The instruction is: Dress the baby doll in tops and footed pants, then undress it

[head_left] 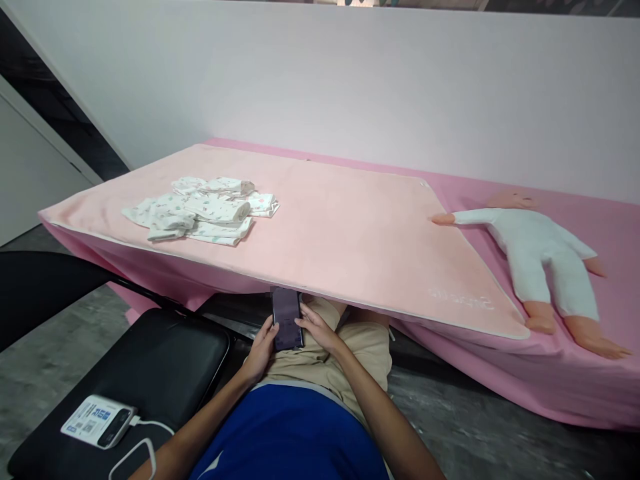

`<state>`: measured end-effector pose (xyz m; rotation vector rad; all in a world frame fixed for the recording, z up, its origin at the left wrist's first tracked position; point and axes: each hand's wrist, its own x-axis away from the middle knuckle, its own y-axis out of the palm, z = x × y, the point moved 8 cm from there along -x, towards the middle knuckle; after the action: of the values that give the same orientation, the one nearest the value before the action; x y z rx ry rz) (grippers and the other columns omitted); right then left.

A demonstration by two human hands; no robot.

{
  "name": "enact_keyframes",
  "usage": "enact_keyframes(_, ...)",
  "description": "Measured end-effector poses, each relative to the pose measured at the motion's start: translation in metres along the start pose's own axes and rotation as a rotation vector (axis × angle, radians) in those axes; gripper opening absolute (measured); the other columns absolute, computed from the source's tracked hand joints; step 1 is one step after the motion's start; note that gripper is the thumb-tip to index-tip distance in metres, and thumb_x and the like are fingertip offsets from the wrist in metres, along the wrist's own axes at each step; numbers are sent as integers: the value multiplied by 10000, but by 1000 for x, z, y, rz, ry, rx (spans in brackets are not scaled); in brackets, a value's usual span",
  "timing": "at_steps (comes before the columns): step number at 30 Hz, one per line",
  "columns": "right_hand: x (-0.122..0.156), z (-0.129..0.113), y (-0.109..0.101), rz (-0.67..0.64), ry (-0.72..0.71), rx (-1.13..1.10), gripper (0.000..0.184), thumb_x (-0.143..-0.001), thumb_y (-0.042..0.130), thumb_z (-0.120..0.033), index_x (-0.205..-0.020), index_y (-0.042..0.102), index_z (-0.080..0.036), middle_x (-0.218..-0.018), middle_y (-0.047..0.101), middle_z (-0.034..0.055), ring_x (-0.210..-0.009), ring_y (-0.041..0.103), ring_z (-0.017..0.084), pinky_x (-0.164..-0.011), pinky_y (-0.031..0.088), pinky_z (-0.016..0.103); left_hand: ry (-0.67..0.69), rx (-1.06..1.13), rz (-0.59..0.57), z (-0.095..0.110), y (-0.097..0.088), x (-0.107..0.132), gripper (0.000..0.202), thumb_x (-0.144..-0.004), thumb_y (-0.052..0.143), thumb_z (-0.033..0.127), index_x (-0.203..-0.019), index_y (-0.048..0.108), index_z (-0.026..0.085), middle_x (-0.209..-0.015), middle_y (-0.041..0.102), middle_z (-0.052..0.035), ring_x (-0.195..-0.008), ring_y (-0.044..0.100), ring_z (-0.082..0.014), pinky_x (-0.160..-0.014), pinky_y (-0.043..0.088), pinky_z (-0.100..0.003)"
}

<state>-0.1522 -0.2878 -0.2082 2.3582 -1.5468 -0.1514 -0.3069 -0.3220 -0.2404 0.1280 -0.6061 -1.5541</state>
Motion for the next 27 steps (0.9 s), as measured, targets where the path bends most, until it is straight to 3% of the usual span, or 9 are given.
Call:
enact_keyframes(8, -23, 9, -11, 109, 90, -49, 616, -927, 687, -651, -1384, 701, -238, -1410, 723, 85, -1454, 550, 322, -1230, 402, 550, 85, 54, -91, 8, 12, 0, 514, -949, 723, 523, -1355, 738, 207, -1511, 664, -100, -1510, 505, -323, -1293, 357, -461)
enact_keyframes(14, -37, -10, -15, 213, 3, 33, 515, -936, 697, -604, -1334, 741, -279, -1385, 742, 40, -1499, 507, 293, -1259, 386, 494, 108, -142, -95, 14, 12, 2, 552, -1004, 617, 598, -1384, 716, 210, -1543, 638, -98, -1500, 506, -326, -1297, 345, -487)
enact_keyframes(19, -37, -16, -16, 283, 30, 72, 536, -922, 683, -624, -1325, 752, -278, -1334, 769, 30, -1476, 532, 312, -1248, 399, 509, 127, -295, -83, 18, 10, 2, 604, -1042, 515, 633, -1429, 680, 199, -1535, 640, -105, -1455, 555, -308, -1292, 355, -490)
enact_keyframes(27, -32, -26, -12, 274, 14, 44, 492, -894, 715, -613, -1242, 784, -272, -1248, 796, 34, -1396, 601, 320, -1174, 486, 512, 156, -361, -87, 20, 11, 3, 611, -1056, 472, 641, -1402, 686, 186, -1562, 616, -117, -1461, 545, -300, -1278, 377, -450)
